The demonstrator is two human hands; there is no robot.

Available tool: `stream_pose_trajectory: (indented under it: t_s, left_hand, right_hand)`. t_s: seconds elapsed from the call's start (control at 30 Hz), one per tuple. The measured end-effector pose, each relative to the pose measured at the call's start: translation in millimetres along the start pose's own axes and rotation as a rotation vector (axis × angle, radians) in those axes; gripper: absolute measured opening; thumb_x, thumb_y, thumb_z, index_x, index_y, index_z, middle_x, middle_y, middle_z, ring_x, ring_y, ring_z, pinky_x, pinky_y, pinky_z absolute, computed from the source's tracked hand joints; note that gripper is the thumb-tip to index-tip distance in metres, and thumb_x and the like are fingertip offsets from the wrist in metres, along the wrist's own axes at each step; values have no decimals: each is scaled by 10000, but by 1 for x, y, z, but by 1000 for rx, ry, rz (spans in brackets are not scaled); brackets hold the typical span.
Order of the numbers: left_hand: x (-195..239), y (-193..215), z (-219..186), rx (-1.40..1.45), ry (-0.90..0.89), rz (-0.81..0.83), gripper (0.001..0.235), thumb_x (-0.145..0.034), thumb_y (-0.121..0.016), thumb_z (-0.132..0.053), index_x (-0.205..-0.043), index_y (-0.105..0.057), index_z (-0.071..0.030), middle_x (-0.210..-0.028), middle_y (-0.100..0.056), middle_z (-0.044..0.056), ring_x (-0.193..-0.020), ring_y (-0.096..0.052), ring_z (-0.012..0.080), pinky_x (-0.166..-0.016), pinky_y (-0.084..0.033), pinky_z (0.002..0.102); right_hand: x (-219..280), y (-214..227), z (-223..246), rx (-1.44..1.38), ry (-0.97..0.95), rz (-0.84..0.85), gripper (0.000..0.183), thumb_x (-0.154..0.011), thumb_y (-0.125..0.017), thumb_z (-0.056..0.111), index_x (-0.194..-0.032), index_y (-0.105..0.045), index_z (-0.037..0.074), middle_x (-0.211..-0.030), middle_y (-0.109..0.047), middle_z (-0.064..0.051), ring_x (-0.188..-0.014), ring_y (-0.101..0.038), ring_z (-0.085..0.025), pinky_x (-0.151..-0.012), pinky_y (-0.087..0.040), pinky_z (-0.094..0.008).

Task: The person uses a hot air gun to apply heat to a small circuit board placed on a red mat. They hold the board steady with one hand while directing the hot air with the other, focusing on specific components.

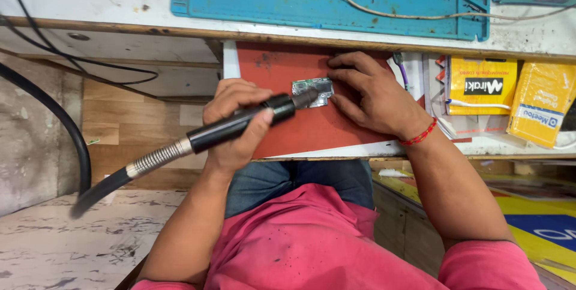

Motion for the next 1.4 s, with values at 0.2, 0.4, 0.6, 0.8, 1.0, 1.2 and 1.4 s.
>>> stream_pose_trajectory:
  t_s: [0.2, 0.4, 0.6, 0.8, 1.0, 1.2, 1.4]
  left_hand:
    - [-1, -3, 2, -28, -51, -3, 210, -874, -773, -160, -1024, -713, -27, -1023, -733, 103, -1052, -640, 239, -1009, -506, 370]
    - [2, -3, 2, -60, -107, 71, 234, -886, -778, -203, -1018, -709, -23, -1034, -749, 99, -1032, -672, 207, -981, -511, 356]
    - [4, 1, -1, -19, -42, 21, 215, -906, -754, -194, -1031, -717, -23, -1045, -738, 105, -1026, -634, 237, -967, -514, 356]
    - [5, -1, 5, -15, 11, -56, 234, -930, -763, -179, -1079, -701, -9, -1061, -721, 121, -1046, -644, 229, -926, -519, 321]
    - [8, 3, 12, 156, 214, -197, 220, -961, -711, -177, -1087, -699, 3, -1095, -682, 121, -986, -648, 190, -923, -531, 312]
    - [7, 6, 7, 121, 87, -46, 209, -941, -701, -157, -1061, -692, 14, -1081, -696, 122, -1016, -655, 202, -933, -529, 314]
    - [5, 5, 2, 94, -28, 100, 204, -887, -731, -159, -1020, -699, -9, -1047, -731, 126, -987, -658, 214, -941, -519, 318]
  right_hand:
    - [-1, -1, -2, 14, 12, -8, 361, -889, -736, 115, -1217, -666, -17, -1330, -605, -179, -1217, -611, -366, -1027, -516, -423]
    - [3, -2, -1, 23, 13, -9, 362, -883, -738, 115, -1213, -663, -16, -1327, -606, -176, -1226, -606, -364, -1033, -513, -423]
    - [1, -1, 2, 24, 6, 1, 359, -884, -732, 114, -1212, -663, -17, -1329, -607, -174, -1227, -602, -358, -1031, -511, -423]
    - [1, 0, -1, 24, 12, 6, 369, -892, -730, 120, -1228, -658, -16, -1332, -605, -170, -1236, -597, -358, -1041, -508, -424]
    - [-1, 0, 0, 16, 3, 1, 367, -880, -732, 120, -1215, -659, -13, -1326, -607, -177, -1228, -592, -363, -1032, -502, -430]
    - [-2, 1, 1, -6, 6, -8, 358, -881, -722, 116, -1205, -651, -19, -1319, -601, -184, -1233, -593, -366, -1046, -500, -426]
    - [2, -3, 1, -6, -9, 2, 377, -871, -732, 116, -1213, -646, -19, -1311, -604, -183, -1227, -592, -365, -1041, -498, -415]
Point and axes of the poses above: each hand's wrist, its own x-axis away from the middle knuckle, its own y-axis out of the back of the hand, z = x × y, the point moved 1 cm from there along -x, towards the middle knuckle
